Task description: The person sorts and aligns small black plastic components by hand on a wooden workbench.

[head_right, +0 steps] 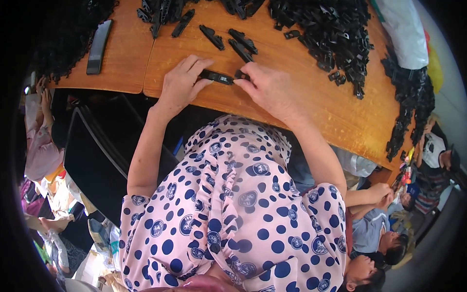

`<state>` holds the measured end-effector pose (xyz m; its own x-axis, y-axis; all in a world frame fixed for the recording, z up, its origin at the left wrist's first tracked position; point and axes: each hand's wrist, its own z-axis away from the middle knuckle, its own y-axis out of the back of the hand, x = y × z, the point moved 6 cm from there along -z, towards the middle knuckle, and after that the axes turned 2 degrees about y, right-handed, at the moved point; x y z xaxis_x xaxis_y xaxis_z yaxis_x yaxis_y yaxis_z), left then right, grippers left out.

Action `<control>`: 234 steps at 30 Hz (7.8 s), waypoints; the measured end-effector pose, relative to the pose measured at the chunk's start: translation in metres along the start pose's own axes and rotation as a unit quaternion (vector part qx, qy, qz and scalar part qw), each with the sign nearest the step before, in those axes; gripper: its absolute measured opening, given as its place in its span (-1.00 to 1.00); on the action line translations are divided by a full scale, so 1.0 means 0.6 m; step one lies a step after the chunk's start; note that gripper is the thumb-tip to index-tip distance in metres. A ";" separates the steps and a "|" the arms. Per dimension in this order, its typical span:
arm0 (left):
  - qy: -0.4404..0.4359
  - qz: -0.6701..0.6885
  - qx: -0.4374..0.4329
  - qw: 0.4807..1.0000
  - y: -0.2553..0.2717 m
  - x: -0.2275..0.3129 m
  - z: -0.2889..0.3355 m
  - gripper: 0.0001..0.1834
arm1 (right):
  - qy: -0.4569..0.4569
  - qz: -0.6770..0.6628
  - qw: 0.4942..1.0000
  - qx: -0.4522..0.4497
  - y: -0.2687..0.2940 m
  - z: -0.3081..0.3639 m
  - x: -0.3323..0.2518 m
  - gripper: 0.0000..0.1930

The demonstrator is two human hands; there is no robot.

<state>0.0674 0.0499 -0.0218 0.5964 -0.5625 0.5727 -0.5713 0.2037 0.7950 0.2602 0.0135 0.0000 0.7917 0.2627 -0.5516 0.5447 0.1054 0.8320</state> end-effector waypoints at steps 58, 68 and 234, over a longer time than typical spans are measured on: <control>-0.073 -0.005 -0.054 0.996 -0.033 0.021 -0.041 -0.78 | -0.013 0.087 0.996 0.000 0.045 0.046 0.115 -0.77; -0.096 0.050 -0.034 0.994 -0.050 0.028 -0.044 -0.81 | 0.030 -0.024 0.999 0.025 0.045 0.055 0.057 -0.73; 0.076 -0.065 0.083 0.991 -0.008 -0.057 -0.130 -0.75 | -0.024 -0.056 0.997 0.038 0.032 -0.078 0.193 -0.76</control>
<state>0.0936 0.1306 -0.0296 0.7421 -0.4455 0.5008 -0.5613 -0.0048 0.8276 0.3491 0.0909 -0.0452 0.7357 0.2064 -0.6451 0.6489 0.0585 0.7587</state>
